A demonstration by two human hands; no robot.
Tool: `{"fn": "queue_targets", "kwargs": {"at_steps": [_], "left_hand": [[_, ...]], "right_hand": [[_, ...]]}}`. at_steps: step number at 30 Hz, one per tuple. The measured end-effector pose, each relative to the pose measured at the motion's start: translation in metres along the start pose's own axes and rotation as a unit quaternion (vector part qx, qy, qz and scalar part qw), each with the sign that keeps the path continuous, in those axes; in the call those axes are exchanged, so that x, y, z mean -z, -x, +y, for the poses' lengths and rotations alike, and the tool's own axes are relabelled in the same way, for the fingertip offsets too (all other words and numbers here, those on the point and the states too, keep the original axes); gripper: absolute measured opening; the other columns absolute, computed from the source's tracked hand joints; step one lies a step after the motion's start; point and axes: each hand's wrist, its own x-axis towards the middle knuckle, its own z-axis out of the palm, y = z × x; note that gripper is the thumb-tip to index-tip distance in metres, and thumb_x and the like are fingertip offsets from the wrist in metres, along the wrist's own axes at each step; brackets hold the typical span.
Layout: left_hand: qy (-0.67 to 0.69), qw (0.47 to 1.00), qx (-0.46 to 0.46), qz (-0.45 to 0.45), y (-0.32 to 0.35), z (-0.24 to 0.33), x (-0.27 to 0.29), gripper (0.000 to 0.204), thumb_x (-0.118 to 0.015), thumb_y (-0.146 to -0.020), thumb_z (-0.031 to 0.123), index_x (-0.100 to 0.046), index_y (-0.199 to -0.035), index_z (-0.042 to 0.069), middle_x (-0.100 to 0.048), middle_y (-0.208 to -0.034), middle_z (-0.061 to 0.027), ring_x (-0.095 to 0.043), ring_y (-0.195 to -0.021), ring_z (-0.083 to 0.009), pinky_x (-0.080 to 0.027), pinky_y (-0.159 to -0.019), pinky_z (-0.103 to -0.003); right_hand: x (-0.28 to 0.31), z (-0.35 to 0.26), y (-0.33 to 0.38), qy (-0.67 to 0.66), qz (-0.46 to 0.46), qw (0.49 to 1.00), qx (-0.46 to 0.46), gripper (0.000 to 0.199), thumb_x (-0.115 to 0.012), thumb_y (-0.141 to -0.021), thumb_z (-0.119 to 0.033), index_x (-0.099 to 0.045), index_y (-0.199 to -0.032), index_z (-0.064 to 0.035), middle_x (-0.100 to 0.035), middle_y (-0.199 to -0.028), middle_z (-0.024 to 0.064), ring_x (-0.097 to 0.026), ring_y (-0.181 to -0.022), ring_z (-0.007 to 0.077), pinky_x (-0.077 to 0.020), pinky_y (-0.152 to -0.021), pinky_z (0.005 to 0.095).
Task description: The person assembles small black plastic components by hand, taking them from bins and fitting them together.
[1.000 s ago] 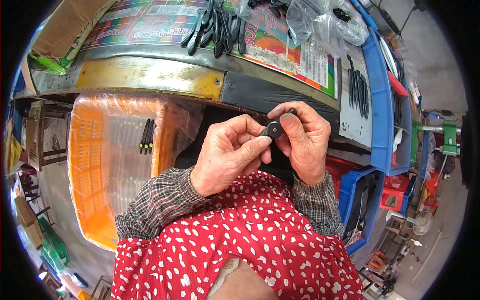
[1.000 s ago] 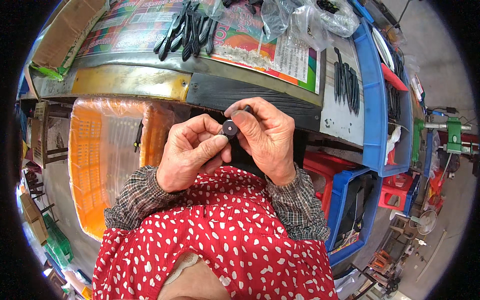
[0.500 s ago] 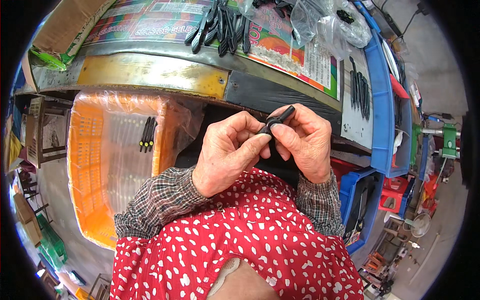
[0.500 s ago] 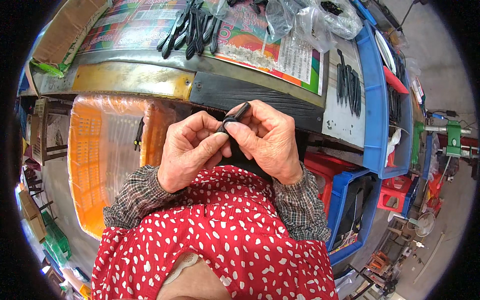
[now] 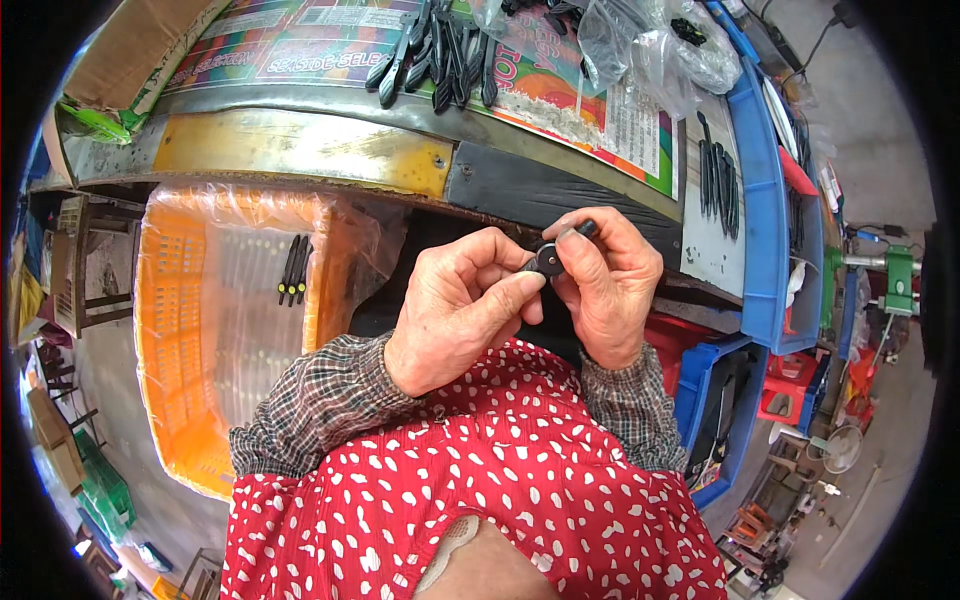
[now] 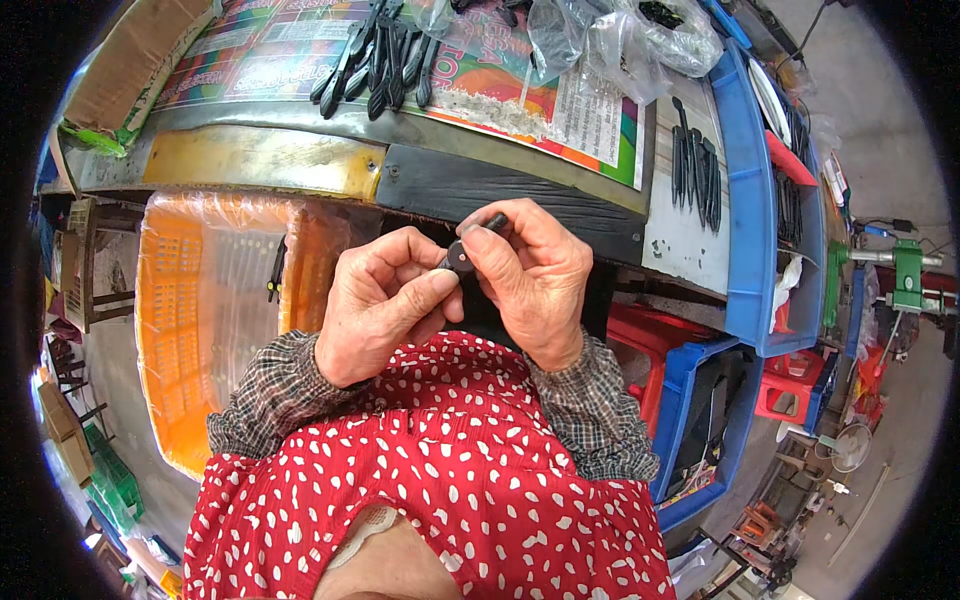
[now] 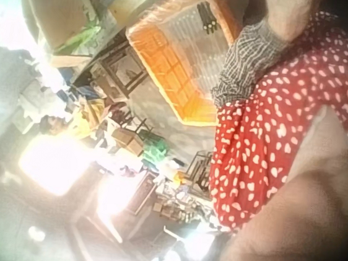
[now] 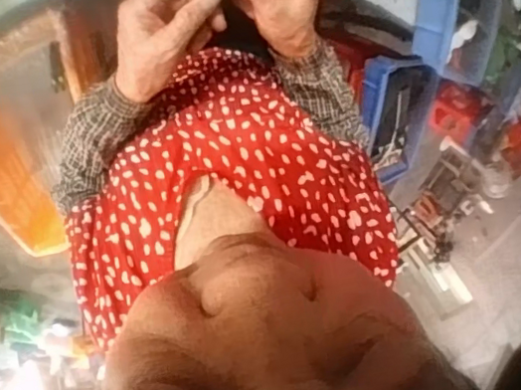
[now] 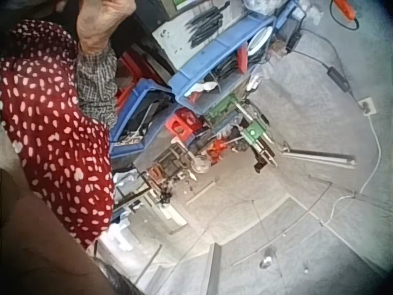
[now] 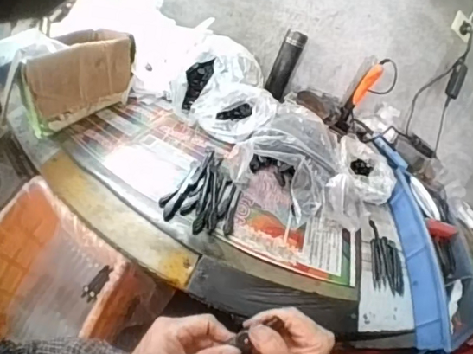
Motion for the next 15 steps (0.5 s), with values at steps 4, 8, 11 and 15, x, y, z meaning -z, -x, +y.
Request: {"fn": "queue_targets", "kwargs": {"at_steps": [4, 8, 11, 15], "left_hand": [[0.020, 1.000, 0.002, -0.008, 0.001, -0.001, 0.001, 0.011, -0.055, -0.091, 0.009, -0.054, -0.096, -0.001, -0.062, -0.070, -0.0064, -0.047, -0.047, -0.0042, -0.033, -0.041, -0.017], [0.023, 0.999, 0.029, -0.016, 0.005, 0.000, 0.001, 0.011, -0.056, -0.091, 0.009, -0.054, -0.095, -0.001, -0.062, -0.070, -0.0068, -0.046, -0.047, -0.0042, -0.033, -0.040, -0.017], [0.030, 0.999, 0.020, -0.012, 0.001, -0.004, 0.003, 0.011, -0.056, -0.091, 0.009, -0.054, -0.095, -0.001, -0.061, -0.070, -0.0063, -0.047, -0.047, -0.0041, -0.033, -0.041, -0.017], [0.013, 1.000, 0.015, -0.008, 0.002, 0.000, 0.003, 0.011, -0.056, -0.091, 0.010, -0.054, -0.095, -0.001, -0.061, -0.070, -0.0055, -0.048, -0.048, -0.0039, -0.033, -0.041, -0.016]], "right_hand": [[0.002, 0.002, -0.001, -0.034, -0.007, 0.998, -0.049, 0.012, -0.061, -0.088, -0.011, -0.061, -0.092, -0.0001, -0.056, -0.068, -0.0020, -0.042, -0.050, -0.0003, -0.0289, -0.041, 0.0150], [0.011, -0.005, -0.006, -0.056, -0.079, 0.992, -0.082, 0.012, -0.060, -0.088, -0.012, -0.061, -0.092, -0.0007, -0.057, -0.068, -0.0015, -0.043, -0.050, -0.0003, -0.0287, -0.041, 0.0146], [0.010, -0.005, -0.006, -0.025, -0.075, 0.994, -0.078, 0.014, -0.062, -0.088, -0.013, -0.061, -0.093, 0.0006, -0.057, -0.069, -0.0005, -0.043, -0.049, -0.0001, -0.0293, -0.040, 0.0145], [0.006, -0.011, -0.004, -0.011, -0.064, 0.996, -0.064, 0.015, -0.064, -0.084, -0.006, -0.059, -0.095, 0.0033, -0.058, -0.073, 0.0005, -0.045, -0.051, 0.0006, -0.0331, -0.041, 0.0149]]}}
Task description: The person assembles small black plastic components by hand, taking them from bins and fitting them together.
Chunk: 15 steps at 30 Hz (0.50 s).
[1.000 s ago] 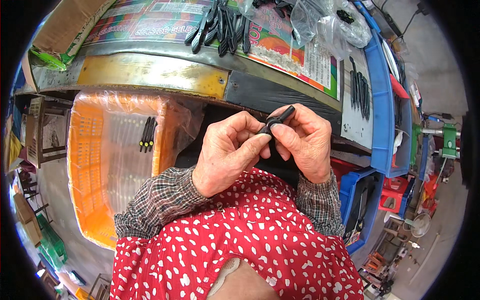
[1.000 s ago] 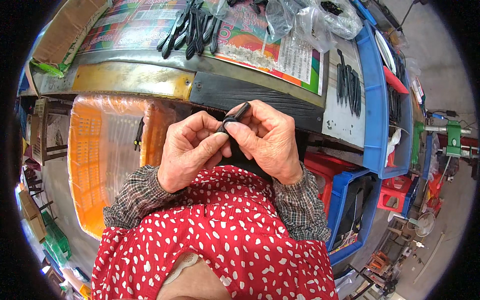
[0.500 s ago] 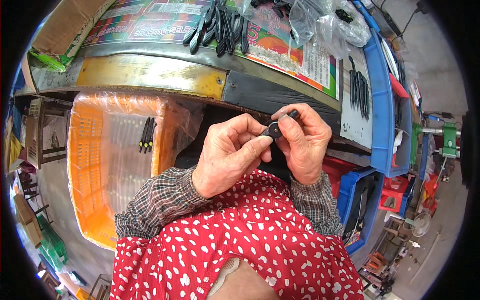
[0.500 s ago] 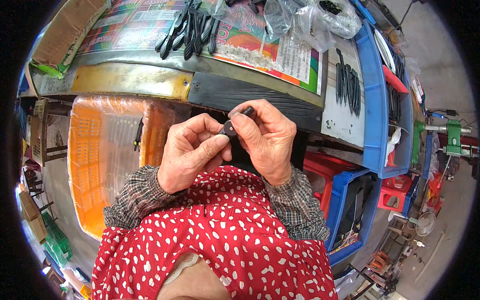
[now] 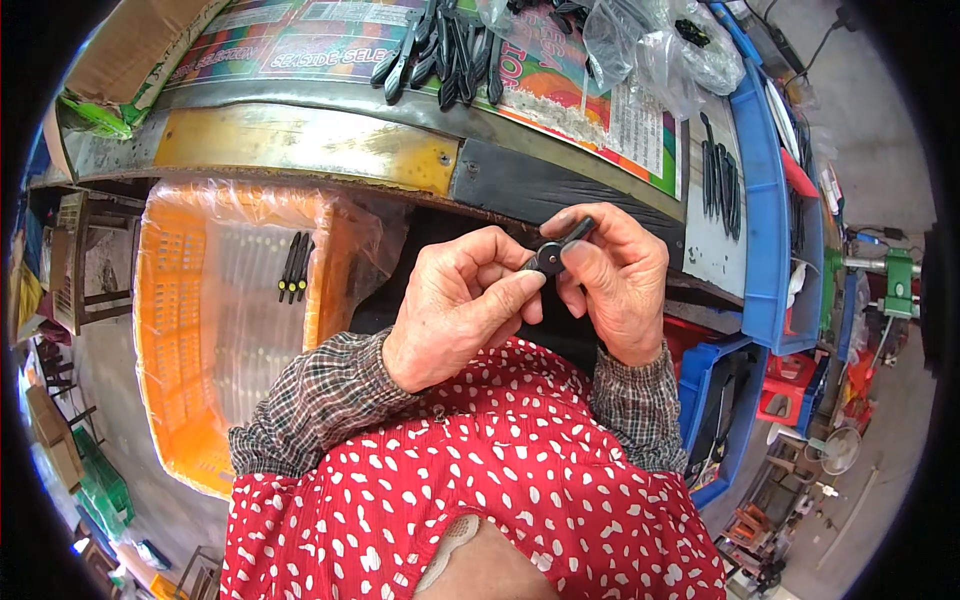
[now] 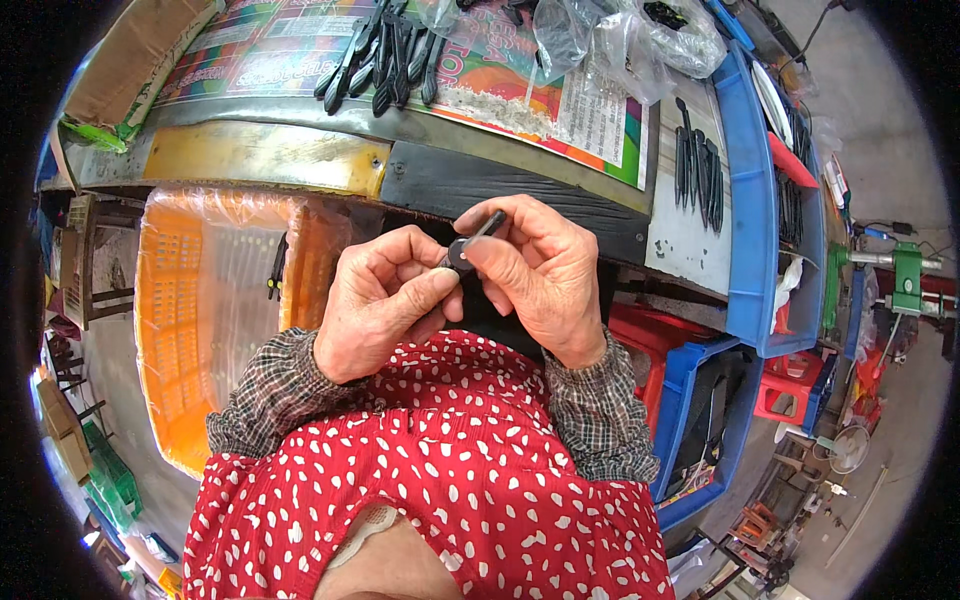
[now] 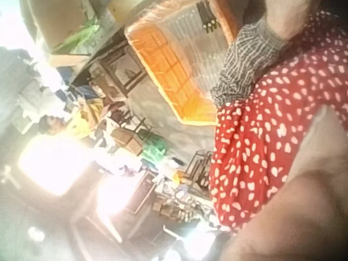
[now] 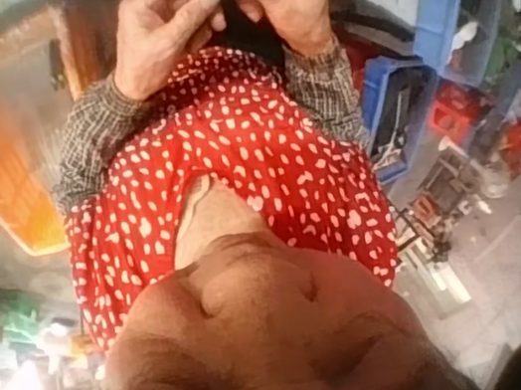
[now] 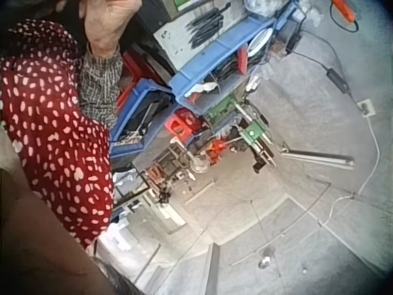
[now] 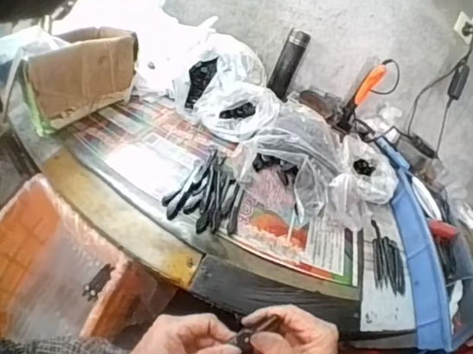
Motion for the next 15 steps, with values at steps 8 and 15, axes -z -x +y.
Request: {"fn": "queue_targets", "kwargs": {"at_steps": [8, 15], "left_hand": [[-0.028, 0.999, -0.011, 0.024, 0.000, -0.006, -0.002, 0.010, -0.055, -0.091, 0.009, -0.055, -0.095, 0.000, -0.061, -0.070, -0.0046, -0.049, -0.049, -0.0036, -0.034, -0.042, -0.016], [0.000, 1.000, -0.004, 0.016, -0.001, -0.005, 0.000, 0.010, -0.055, -0.091, 0.009, -0.055, -0.095, 0.000, -0.061, -0.070, -0.0050, -0.048, -0.049, -0.0039, -0.033, -0.041, -0.016]], "right_hand": [[-0.004, -0.001, 0.000, 0.089, 0.008, 0.996, -0.019, 0.016, -0.061, -0.081, 0.005, -0.058, -0.097, 0.0031, -0.057, -0.077, -0.0007, -0.051, -0.062, 0.0007, -0.0425, -0.051, 0.0142], [0.002, 0.004, 0.000, 0.032, 0.001, 0.999, -0.010, 0.018, -0.063, -0.083, 0.001, -0.057, -0.099, 0.0039, -0.056, -0.076, 0.0000, -0.049, -0.059, 0.0006, -0.0394, -0.048, 0.0142]]}}
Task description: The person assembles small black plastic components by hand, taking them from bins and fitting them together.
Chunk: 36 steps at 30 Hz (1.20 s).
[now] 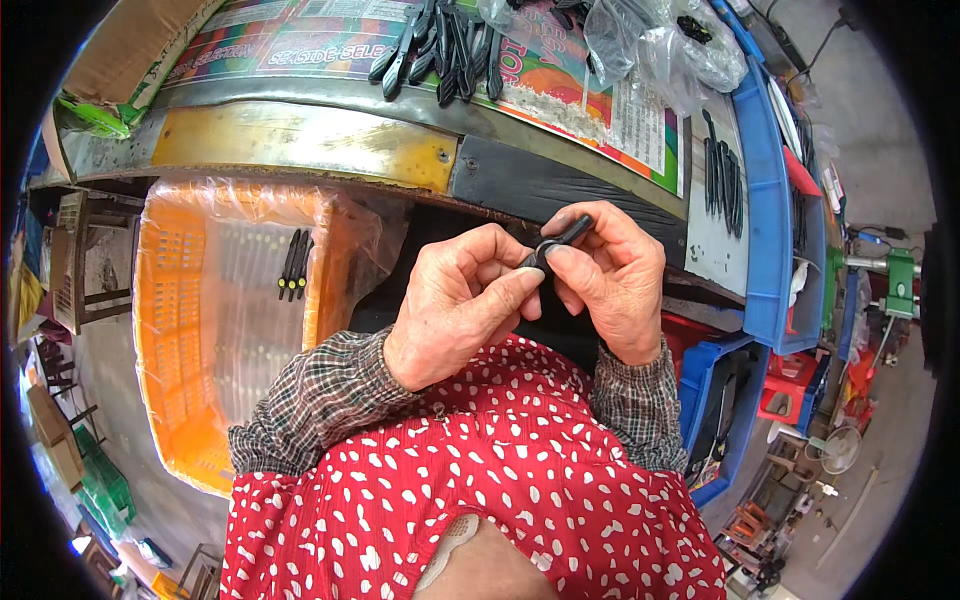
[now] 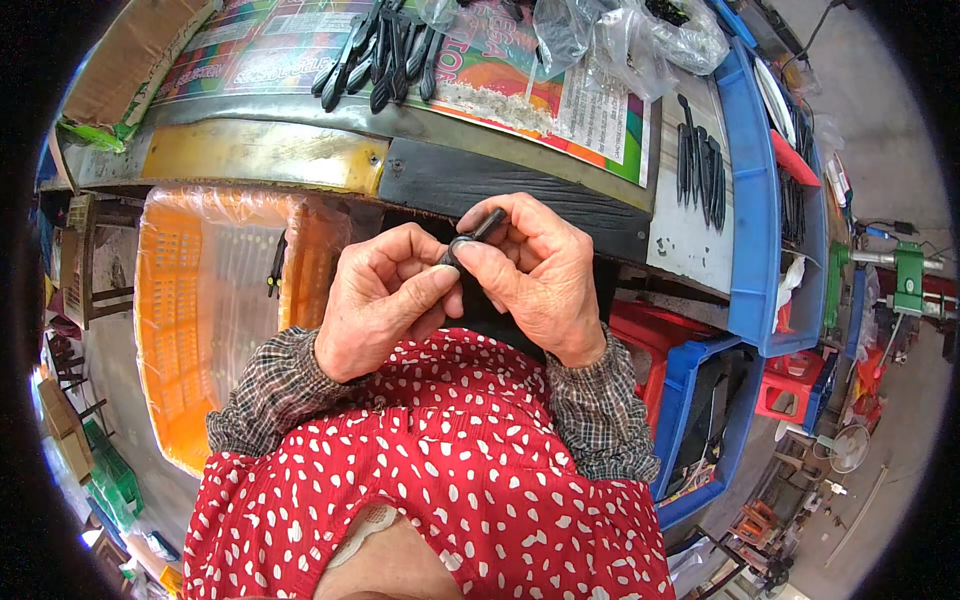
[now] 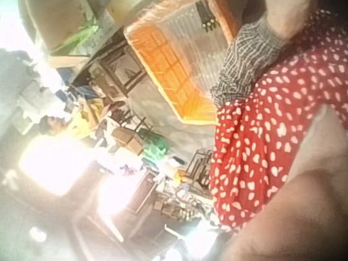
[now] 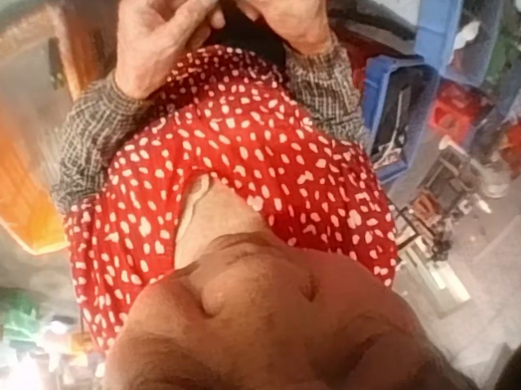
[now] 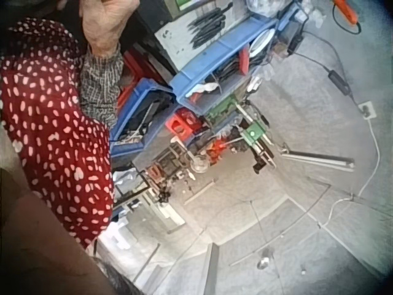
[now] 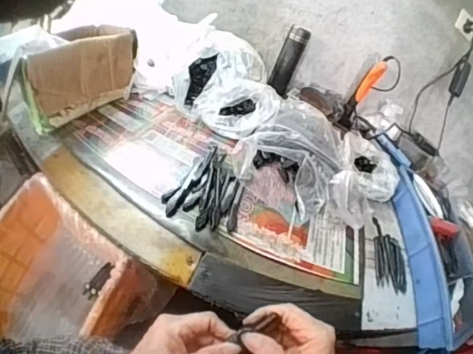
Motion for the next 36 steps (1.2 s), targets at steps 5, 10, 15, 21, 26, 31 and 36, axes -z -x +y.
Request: {"fn": "queue_targets", "kwargs": {"at_steps": [5, 10, 15, 21, 26, 31, 36], "left_hand": [[-0.006, 1.000, 0.005, -0.009, 0.000, 0.002, 0.001, 0.010, -0.055, -0.091, 0.009, -0.054, -0.095, -0.001, -0.061, -0.070, -0.0052, -0.048, -0.048, -0.0038, -0.033, -0.041, -0.016], [-0.024, 1.000, 0.008, -0.011, 0.001, 0.004, -0.001, 0.011, -0.056, -0.091, 0.009, -0.055, -0.095, -0.001, -0.061, -0.069, -0.0046, -0.047, -0.048, -0.0033, -0.033, -0.041, -0.016], [-0.009, 1.000, 0.012, -0.004, 0.000, 0.002, 0.001, 0.012, -0.057, -0.091, 0.011, -0.055, -0.095, -0.001, -0.061, -0.069, -0.0047, -0.047, -0.048, -0.0034, -0.033, -0.041, -0.016], [0.013, 1.000, 0.007, -0.014, 0.001, 0.003, 0.002, 0.011, -0.056, -0.091, 0.010, -0.055, -0.095, -0.001, -0.061, -0.069, -0.0053, -0.048, -0.049, -0.0036, -0.033, -0.041, -0.016], [-0.017, 1.000, -0.021, 0.004, -0.002, 0.003, 0.002, 0.010, -0.057, -0.091, 0.009, -0.055, -0.094, 0.000, -0.061, -0.070, -0.0043, -0.049, -0.051, -0.0034, -0.035, -0.043, -0.016], [-0.039, 0.999, -0.027, 0.021, -0.001, 0.002, 0.000, 0.009, -0.056, -0.091, 0.009, -0.055, -0.095, 0.000, -0.061, -0.070, -0.0034, -0.049, -0.052, -0.0028, -0.036, -0.044, -0.015], [-0.042, 0.998, -0.035, 0.028, -0.002, -0.002, 0.001, 0.010, -0.055, -0.091, 0.009, -0.055, -0.094, 0.000, -0.061, -0.071, -0.0033, -0.050, -0.052, -0.0027, -0.036, -0.044, -0.015]], "right_hand": [[0.000, 0.002, -0.001, 0.000, -0.004, 1.000, 0.023, 0.018, -0.063, -0.086, -0.006, -0.058, -0.100, 0.0037, -0.056, -0.074, 0.0003, -0.045, -0.051, 0.0006, -0.0337, -0.043, 0.0150], [-0.006, 0.002, 0.002, 0.021, 0.054, 0.998, 0.038, 0.013, -0.060, -0.089, -0.012, -0.062, -0.093, 0.0003, -0.056, -0.067, -0.0023, -0.044, -0.050, 0.0000, -0.0322, -0.042, 0.0148], [-0.012, 0.018, 0.001, 0.022, 0.105, 0.991, 0.086, 0.012, -0.059, -0.090, -0.013, -0.062, -0.092, -0.0012, -0.056, -0.066, -0.0028, -0.044, -0.051, 0.0000, -0.0320, -0.043, 0.0151], [-0.007, 0.004, -0.001, -0.028, 0.047, 0.998, 0.013, 0.013, -0.059, -0.090, -0.013, -0.061, -0.093, 0.0001, -0.056, -0.068, -0.0019, -0.045, -0.051, 0.0004, -0.0322, -0.042, 0.0151], [-0.006, -0.001, -0.001, 0.010, 0.028, 0.999, 0.027, 0.015, -0.062, -0.087, -0.007, -0.059, -0.097, 0.0027, -0.057, -0.070, -0.0001, -0.045, -0.050, 0.0006, -0.0339, -0.042, 0.0151], [-0.009, -0.003, 0.000, 0.028, 0.028, 0.999, -0.004, 0.013, -0.062, -0.084, -0.001, -0.058, -0.096, 0.0034, -0.057, -0.072, 0.0008, -0.048, -0.053, 0.0006, -0.0367, -0.044, 0.0149], [-0.014, 0.003, -0.001, 0.049, 0.051, 0.997, 0.023, 0.012, -0.061, -0.083, 0.002, -0.057, -0.094, 0.0035, -0.058, -0.073, 0.0004, -0.049, -0.055, 0.0004, -0.0370, -0.045, 0.0144]]}}
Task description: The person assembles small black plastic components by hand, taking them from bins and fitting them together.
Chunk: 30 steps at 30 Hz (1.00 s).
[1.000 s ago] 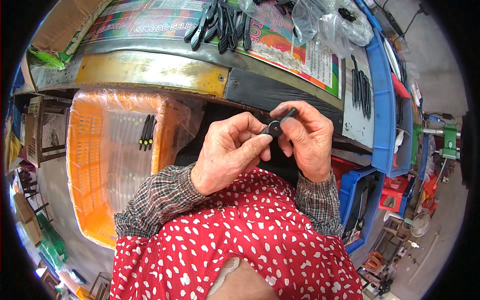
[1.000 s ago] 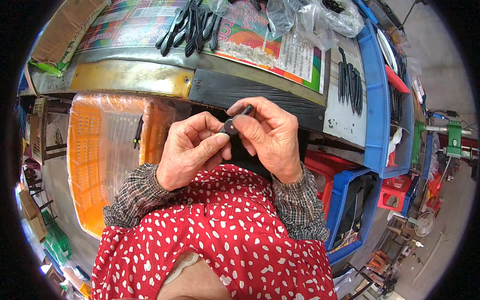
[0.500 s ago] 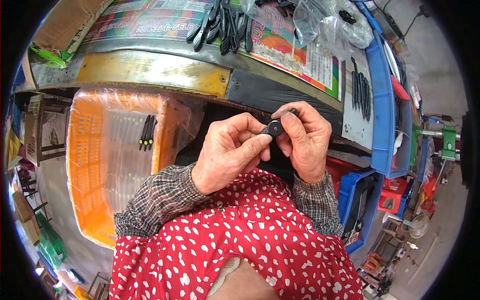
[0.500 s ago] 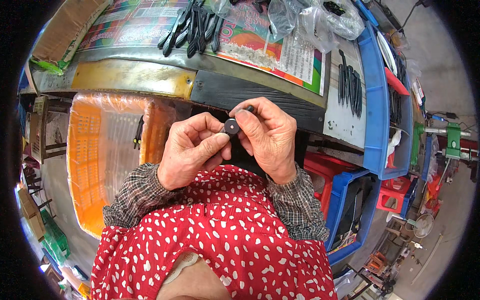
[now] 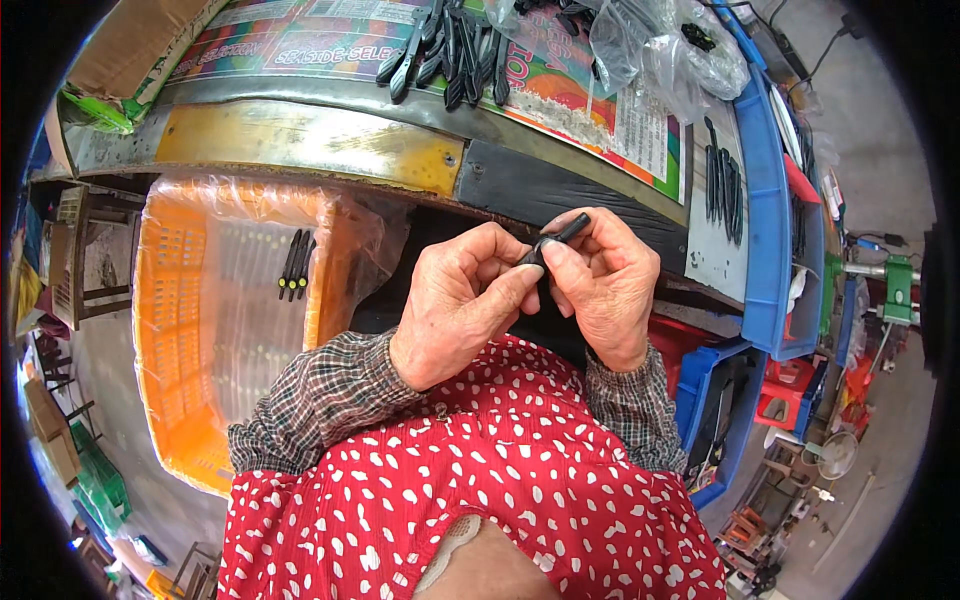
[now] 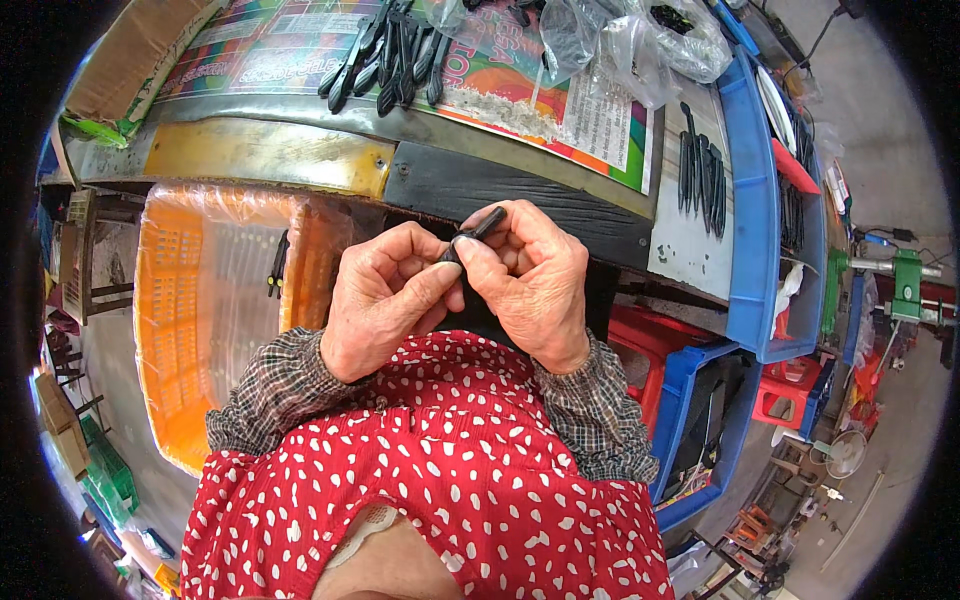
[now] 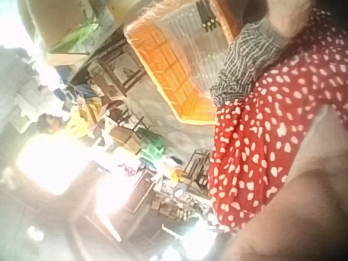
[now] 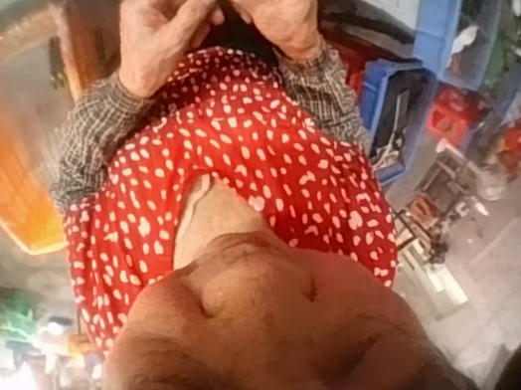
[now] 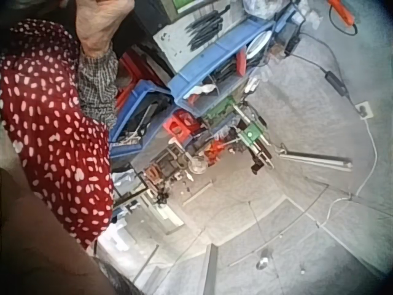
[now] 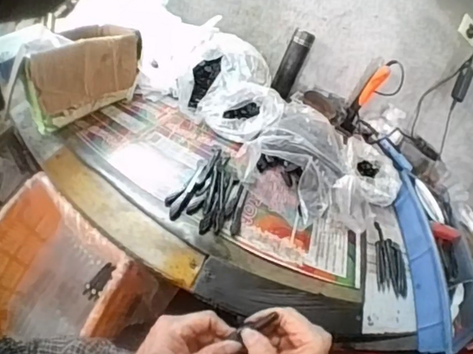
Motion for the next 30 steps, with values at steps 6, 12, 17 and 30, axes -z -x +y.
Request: {"fn": "queue_targets", "kwargs": {"at_steps": [6, 12, 17, 30], "left_hand": [[0.012, 1.000, 0.021, -0.019, -0.001, 0.006, 0.003, 0.009, -0.055, -0.091, 0.008, -0.054, -0.094, -0.001, -0.061, -0.070, -0.0046, -0.049, -0.051, -0.0032, -0.036, -0.043, -0.015], [0.040, 0.992, 0.084, -0.082, -0.003, 0.013, 0.005, 0.012, -0.054, -0.092, 0.008, -0.052, -0.100, -0.001, -0.062, -0.073, -0.0070, -0.049, -0.049, -0.0046, -0.036, -0.042, -0.017], [-0.145, 0.988, -0.048, -0.002, -0.004, 0.014, -0.007, 0.023, -0.062, -0.082, 0.002, -0.053, -0.104, -0.002, -0.061, -0.072, -0.0084, -0.058, -0.056, -0.0110, -0.045, -0.049, -0.025], [-0.464, 0.813, -0.348, 0.050, -0.014, 0.019, -0.025, 0.032, -0.066, -0.072, -0.006, -0.062, -0.103, 0.001, -0.063, -0.087, -0.0141, -0.064, -0.074, -0.0273, -0.050, -0.063, -0.030]], "right_hand": [[0.007, -0.002, -0.001, -0.031, -0.008, 0.999, -0.007, 0.015, -0.062, -0.084, -0.001, -0.058, -0.098, 0.0035, -0.057, -0.074, -0.0003, -0.047, -0.054, 0.0001, -0.0351, -0.045, 0.0139], [0.018, -0.001, -0.003, -0.062, -0.025, 0.998, 0.018, 0.012, -0.062, -0.087, -0.005, -0.060, -0.094, 0.0038, -0.058, -0.070, 0.0012, -0.046, -0.049, 0.0018, -0.0334, -0.041, 0.0157], [0.015, -0.001, -0.004, -0.064, 0.016, 0.997, 0.036, 0.010, -0.062, -0.087, -0.006, -0.059, -0.091, 0.0035, -0.058, -0.068, 0.0010, -0.046, -0.047, 0.0020, -0.0330, -0.040, 0.0161], [0.020, -0.006, -0.002, -0.040, 0.083, 0.992, 0.086, 0.010, -0.062, -0.088, -0.008, -0.058, -0.087, 0.0009, -0.053, -0.061, -0.0027, -0.044, -0.047, 0.0012, -0.0331, -0.040, 0.0174]]}}
